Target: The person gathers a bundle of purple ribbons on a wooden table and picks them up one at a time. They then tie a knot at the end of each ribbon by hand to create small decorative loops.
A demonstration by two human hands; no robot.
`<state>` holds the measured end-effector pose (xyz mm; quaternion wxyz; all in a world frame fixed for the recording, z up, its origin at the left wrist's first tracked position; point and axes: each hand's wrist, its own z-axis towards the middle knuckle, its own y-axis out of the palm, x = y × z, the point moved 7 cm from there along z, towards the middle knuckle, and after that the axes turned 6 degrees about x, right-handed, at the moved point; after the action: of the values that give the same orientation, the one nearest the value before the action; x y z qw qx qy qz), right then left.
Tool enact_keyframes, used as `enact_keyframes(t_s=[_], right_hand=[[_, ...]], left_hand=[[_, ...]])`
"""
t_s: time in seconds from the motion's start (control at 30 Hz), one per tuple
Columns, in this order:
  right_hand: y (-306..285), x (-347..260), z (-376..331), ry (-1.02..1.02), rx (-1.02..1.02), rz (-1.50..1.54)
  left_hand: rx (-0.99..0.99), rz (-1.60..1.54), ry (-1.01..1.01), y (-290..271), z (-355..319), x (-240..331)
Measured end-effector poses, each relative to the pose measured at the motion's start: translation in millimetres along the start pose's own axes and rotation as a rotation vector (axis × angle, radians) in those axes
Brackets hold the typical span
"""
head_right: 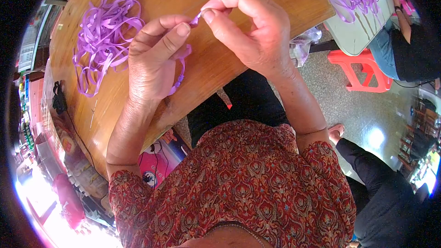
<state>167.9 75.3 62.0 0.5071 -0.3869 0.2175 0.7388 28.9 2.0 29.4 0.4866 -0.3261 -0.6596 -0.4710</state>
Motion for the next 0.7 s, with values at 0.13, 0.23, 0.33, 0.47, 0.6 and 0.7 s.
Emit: enact_keyframes(t_s=[0.13, 0.23, 0.33, 0.47, 0.6, 0.7], right_hand=[[11, -23, 8, -0.117, -0.094, -0.184], [19, -37, 9, -0.328, -0.222, -0.357], [23, -39, 7, -0.425, -0.253, -0.443], [23, -48, 8, -0.590, -0.277, -0.515], [15, -42, 10, -0.558, -0.336, -0.459], [8, -29, 6, -0.441, -0.347, -0.357]], left_hand=[[0.018, -0.046, -0.025, 1, -1, 0], [-0.006, -0.050, -0.006, 3, -2, 0], [0.030, -0.058, 0.027, 2, -3, 0], [0.031, 0.098, 0.051, -2, -3, 2], [0.044, 0.275, 0.121, 2, -6, 8], [0.059, 0.302, 0.151, 2, -5, 8]])
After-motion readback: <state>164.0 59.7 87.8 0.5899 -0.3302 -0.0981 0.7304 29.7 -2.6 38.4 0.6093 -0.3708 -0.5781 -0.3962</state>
